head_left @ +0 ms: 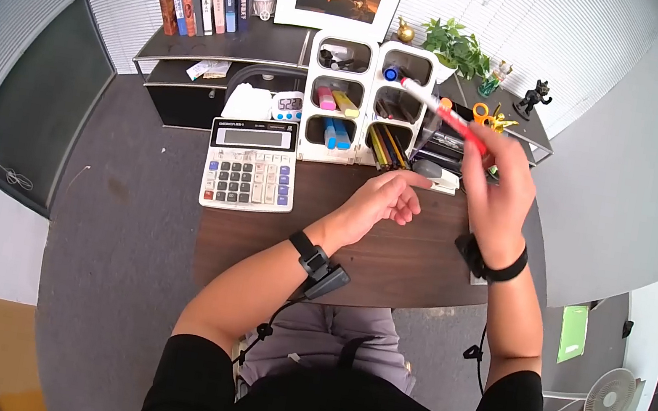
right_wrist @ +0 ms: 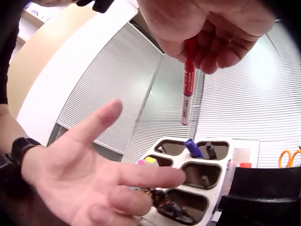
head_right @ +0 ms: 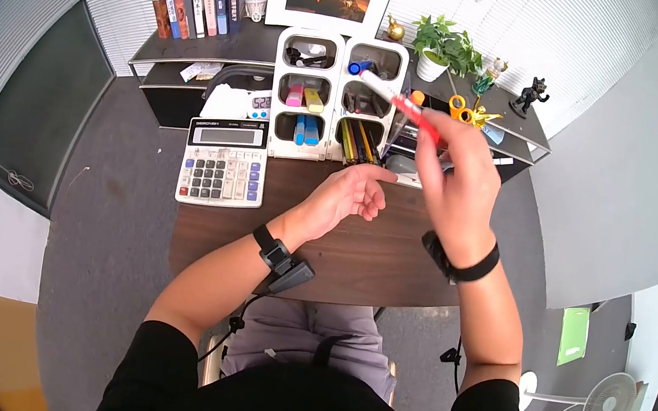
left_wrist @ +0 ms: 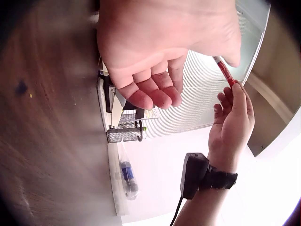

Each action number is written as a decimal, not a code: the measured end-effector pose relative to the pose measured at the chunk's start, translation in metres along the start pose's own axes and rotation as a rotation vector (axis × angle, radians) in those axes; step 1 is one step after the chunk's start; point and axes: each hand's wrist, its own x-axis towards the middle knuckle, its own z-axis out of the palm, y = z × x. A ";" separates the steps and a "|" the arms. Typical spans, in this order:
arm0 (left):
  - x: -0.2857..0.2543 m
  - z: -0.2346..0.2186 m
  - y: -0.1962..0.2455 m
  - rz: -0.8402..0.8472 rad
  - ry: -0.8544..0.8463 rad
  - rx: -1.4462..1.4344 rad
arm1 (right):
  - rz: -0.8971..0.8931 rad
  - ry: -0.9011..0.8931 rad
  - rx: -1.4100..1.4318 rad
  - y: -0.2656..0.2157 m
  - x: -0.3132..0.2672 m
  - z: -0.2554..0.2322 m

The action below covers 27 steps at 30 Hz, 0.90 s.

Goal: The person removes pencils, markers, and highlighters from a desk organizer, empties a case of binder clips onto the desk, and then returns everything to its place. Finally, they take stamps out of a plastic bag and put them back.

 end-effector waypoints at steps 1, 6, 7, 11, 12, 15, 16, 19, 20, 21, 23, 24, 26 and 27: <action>0.000 0.000 0.000 -0.021 0.023 0.017 | -0.021 0.034 0.016 0.003 0.011 0.007; 0.000 -0.001 0.005 -0.053 0.062 0.032 | -0.188 -0.057 -0.115 0.027 0.040 0.051; 0.000 -0.001 0.006 -0.052 0.059 0.046 | -0.231 -0.088 -0.176 0.031 0.044 0.060; -0.001 -0.001 0.006 -0.048 0.058 0.069 | -0.284 -0.142 -0.269 0.045 0.054 0.089; 0.000 -0.001 0.007 -0.041 0.063 0.072 | -0.282 -0.146 -0.286 0.048 0.056 0.094; 0.000 0.001 0.008 -0.063 0.054 0.064 | -0.294 -0.199 -0.355 0.055 0.055 0.108; -0.001 0.001 0.009 -0.059 0.062 0.063 | -0.296 -0.217 -0.397 0.056 0.053 0.110; 0.001 0.001 0.008 -0.055 0.063 0.083 | -0.276 -0.210 -0.390 0.032 0.052 0.103; 0.001 0.000 0.006 -0.048 0.073 0.082 | -0.267 -0.179 -0.381 0.018 0.055 0.097; 0.002 -0.001 0.004 -0.043 0.070 0.071 | -0.293 -0.154 -0.306 0.003 0.059 0.093; 0.002 0.000 0.001 -0.052 0.091 0.074 | -0.345 -0.165 -0.160 -0.020 0.067 0.096; 0.003 -0.001 -0.001 -0.060 0.087 0.075 | -0.360 -0.175 -0.096 -0.027 0.070 0.101; 0.006 -0.006 -0.003 -0.160 0.102 -0.050 | -0.367 -0.221 -0.044 -0.030 0.075 0.124; 0.007 -0.009 -0.004 -0.130 0.121 -0.129 | -0.330 -0.284 -0.088 -0.030 0.079 0.134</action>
